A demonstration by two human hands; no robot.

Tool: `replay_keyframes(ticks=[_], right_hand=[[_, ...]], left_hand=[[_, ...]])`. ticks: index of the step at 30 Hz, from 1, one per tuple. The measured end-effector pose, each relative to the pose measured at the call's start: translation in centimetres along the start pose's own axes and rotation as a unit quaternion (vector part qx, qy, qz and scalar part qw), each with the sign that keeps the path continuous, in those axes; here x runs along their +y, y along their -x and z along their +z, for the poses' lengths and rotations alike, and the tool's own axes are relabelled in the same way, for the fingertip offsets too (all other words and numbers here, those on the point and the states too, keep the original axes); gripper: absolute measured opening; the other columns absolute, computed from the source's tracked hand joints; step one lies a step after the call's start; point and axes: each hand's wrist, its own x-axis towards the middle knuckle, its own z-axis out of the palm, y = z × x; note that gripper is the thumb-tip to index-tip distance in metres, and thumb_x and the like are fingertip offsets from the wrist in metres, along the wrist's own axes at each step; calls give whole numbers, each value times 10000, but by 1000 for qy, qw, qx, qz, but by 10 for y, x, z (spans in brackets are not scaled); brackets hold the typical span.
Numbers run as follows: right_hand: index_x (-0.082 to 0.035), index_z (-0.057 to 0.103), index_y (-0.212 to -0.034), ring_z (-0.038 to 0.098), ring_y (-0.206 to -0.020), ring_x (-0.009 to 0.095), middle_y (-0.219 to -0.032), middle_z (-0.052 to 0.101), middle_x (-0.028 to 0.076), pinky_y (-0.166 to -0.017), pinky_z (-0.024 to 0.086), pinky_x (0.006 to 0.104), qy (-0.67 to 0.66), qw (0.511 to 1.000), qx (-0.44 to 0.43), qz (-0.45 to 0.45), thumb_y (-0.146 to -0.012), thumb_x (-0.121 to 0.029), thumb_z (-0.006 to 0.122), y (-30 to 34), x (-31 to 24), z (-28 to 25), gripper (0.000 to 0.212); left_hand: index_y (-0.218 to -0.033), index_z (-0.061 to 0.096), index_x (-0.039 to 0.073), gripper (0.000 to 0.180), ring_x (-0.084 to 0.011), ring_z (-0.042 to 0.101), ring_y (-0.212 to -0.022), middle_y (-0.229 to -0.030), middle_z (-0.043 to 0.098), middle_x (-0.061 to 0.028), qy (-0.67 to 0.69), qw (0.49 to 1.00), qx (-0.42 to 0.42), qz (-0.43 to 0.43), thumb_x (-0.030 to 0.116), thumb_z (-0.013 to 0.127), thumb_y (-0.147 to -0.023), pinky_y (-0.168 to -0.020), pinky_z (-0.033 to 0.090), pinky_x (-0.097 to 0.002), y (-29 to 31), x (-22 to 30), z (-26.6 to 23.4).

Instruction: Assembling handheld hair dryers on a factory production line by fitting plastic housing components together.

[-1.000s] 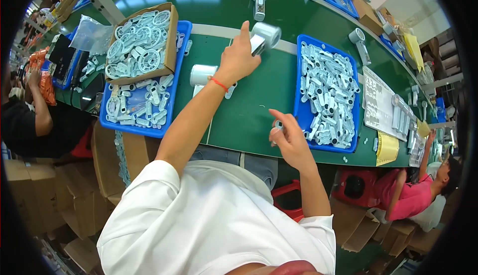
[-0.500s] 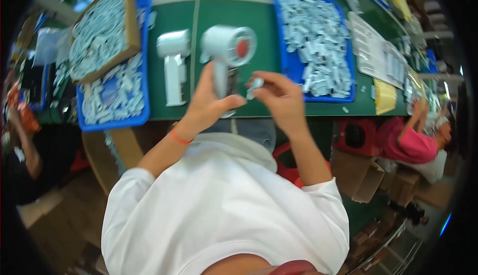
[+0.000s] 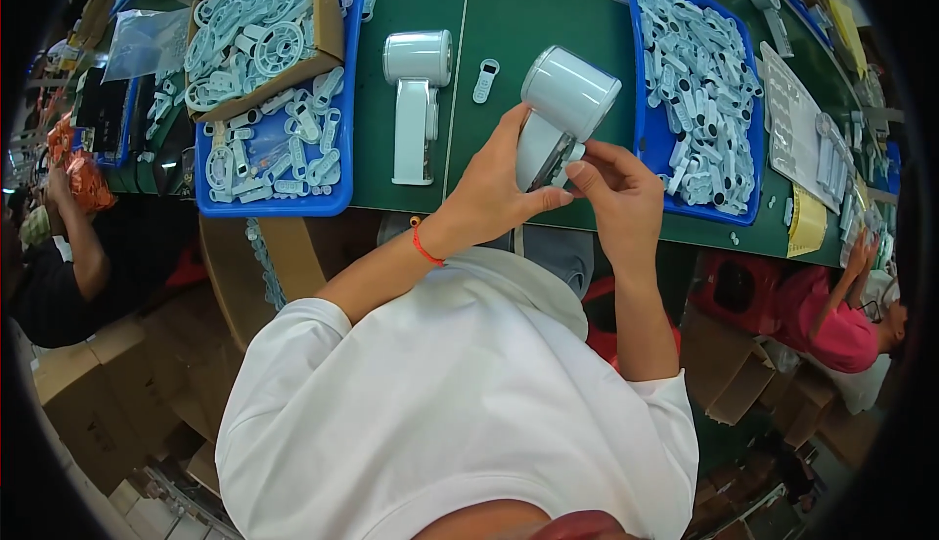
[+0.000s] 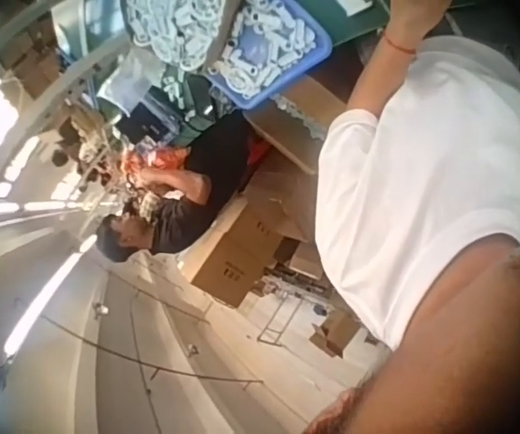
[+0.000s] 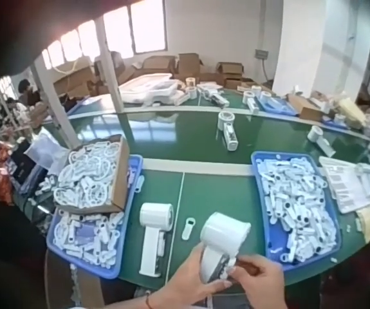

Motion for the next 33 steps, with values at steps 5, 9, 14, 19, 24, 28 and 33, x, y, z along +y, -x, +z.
replay_keyframes(ticks=[5, 9, 14, 19, 24, 28, 33], right_hand=[[72, 606, -944, 589, -681, 104, -781, 631, 79, -579, 499, 222, 12, 1000, 5, 17, -763, -48, 686, -1, 1, 0, 231], [63, 599, -917, 585, -657, 99, -760, 626, 71, -543, 478, 213, -7, 1000, 0, 25, -763, -54, 688, -4, 2, -1, 213], [35, 580, -900, 565, -598, 87, -699, 611, 49, -498, 447, 202, 42, 999, 11, 26, -771, -115, 694, -5, 2, 0, 228], [32, 492, -1122, 574, -848, 142, -945, 598, 100, -689, 475, 256, 6, 993, -96, 63, -756, -276, 723, -15, 10, -13, 531], [27, 375, -1273, 498, -1099, 202, -1177, 506, 127, -880, 427, 321, -158, 978, -130, 31, -718, -410, 732, -18, 20, -18, 792], [31, 373, -1272, 501, -1105, 212, -1216, 494, 140, -882, 434, 338, -204, 959, -185, 62, -730, -418, 718, -18, 23, -9, 784], [35, 405, -1258, 483, -1100, 181, -1242, 482, 123, -908, 395, 305, -267, 951, -135, 78, -774, -270, 707, -19, 34, 3, 647]], left_hand=[[-1315, 254, -33, 891, -329, 467, -1120, -1220, 445, -219, 28, 999, -22, -1, 248, 785, -658, -935, 384, -372, -2, -1, 0], [-1297, 279, -34, 838, -328, 508, -1070, -1183, 476, -217, 19, 1000, -19, 3, 209, 767, -661, -898, 416, -370, -5, -1, 1], [-1256, 322, -38, 697, -266, 554, -977, -1089, 536, -191, -8, 1000, 29, -7, 154, 678, -688, -851, 435, -336, -3, 1, 11], [-1228, 348, -39, 610, -200, 589, -797, -946, 563, -138, 61, 997, -32, -38, 171, 637, -733, -697, 476, -297, -5, 10, 2], [-1215, 361, -44, 551, -121, 560, -645, -853, 551, -95, 180, 971, -107, -116, 174, 596, -766, -556, 462, -253, -4, 12, 1], [-1221, 320, -79, 589, -156, 564, -557, -776, 570, -141, 178, 972, -116, -98, 190, 574, -762, -493, 469, -289, -6, 12, 2], [-1231, 329, -67, 609, -225, 595, -649, -824, 573, -179, 107, 988, -85, -75, 200, 579, -745, -583, 487, -320, -9, 7, -2]])
